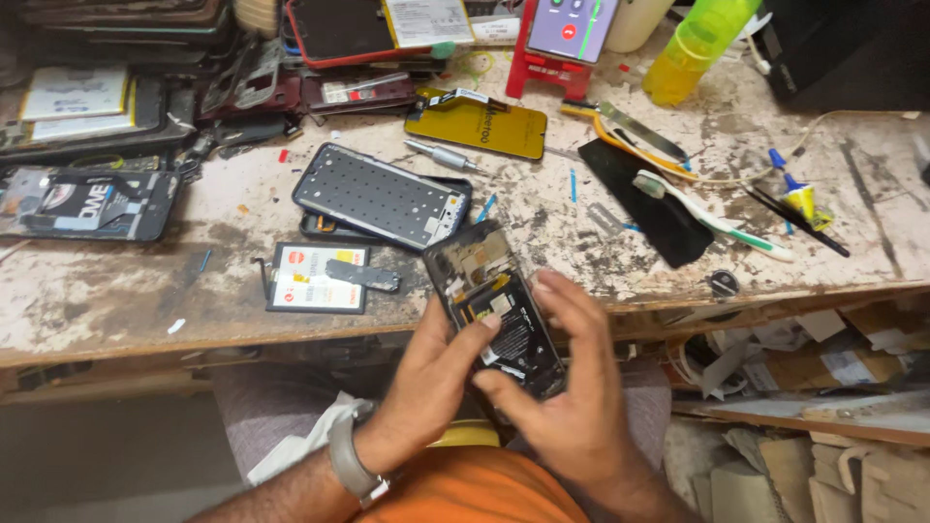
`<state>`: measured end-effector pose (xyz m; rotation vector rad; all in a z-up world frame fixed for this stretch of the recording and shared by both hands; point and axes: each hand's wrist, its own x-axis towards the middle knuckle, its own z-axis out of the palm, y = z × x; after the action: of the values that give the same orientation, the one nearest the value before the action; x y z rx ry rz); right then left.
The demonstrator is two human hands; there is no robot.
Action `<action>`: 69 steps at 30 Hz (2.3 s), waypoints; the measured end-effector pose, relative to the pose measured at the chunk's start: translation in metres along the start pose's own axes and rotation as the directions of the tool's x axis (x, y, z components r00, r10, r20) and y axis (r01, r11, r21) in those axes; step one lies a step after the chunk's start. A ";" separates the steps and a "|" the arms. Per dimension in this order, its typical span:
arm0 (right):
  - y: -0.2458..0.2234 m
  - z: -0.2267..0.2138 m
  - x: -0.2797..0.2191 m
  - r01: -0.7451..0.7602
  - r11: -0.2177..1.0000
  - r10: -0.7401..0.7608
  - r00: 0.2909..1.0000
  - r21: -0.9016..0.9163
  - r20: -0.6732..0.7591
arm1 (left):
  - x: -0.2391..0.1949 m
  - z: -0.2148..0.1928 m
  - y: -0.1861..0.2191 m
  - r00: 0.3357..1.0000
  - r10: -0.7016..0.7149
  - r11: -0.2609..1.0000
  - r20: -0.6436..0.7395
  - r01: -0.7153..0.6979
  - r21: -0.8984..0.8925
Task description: The person disassembles a smartphone, removes the battery, and uses a screwdriver to remove screws from the internal components. They then use tweezers to carefully remove a small part from the motherboard.
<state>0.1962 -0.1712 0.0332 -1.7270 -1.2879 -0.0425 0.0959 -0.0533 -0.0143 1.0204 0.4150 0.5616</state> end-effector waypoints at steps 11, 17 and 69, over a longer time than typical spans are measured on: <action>0.031 -0.038 0.037 -0.080 0.990 0.092 0.990 0.116 -0.109 | 0.053 0.005 0.033 0.980 0.063 0.959 0.191 -0.112 0.261; 0.032 -0.032 0.050 -0.074 0.995 0.076 0.997 0.061 -0.032 | 0.053 0.003 0.032 0.949 0.117 0.908 0.294 -0.222 0.355; 0.043 -0.040 0.070 -0.140 0.990 0.143 0.954 -0.029 0.263 | 0.054 -0.003 0.034 0.932 0.018 0.861 0.362 -0.199 0.468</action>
<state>0.2790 -0.1478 0.0644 -1.8765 -1.3502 0.2740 0.1281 -0.0047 0.0105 1.6251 0.1851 0.3658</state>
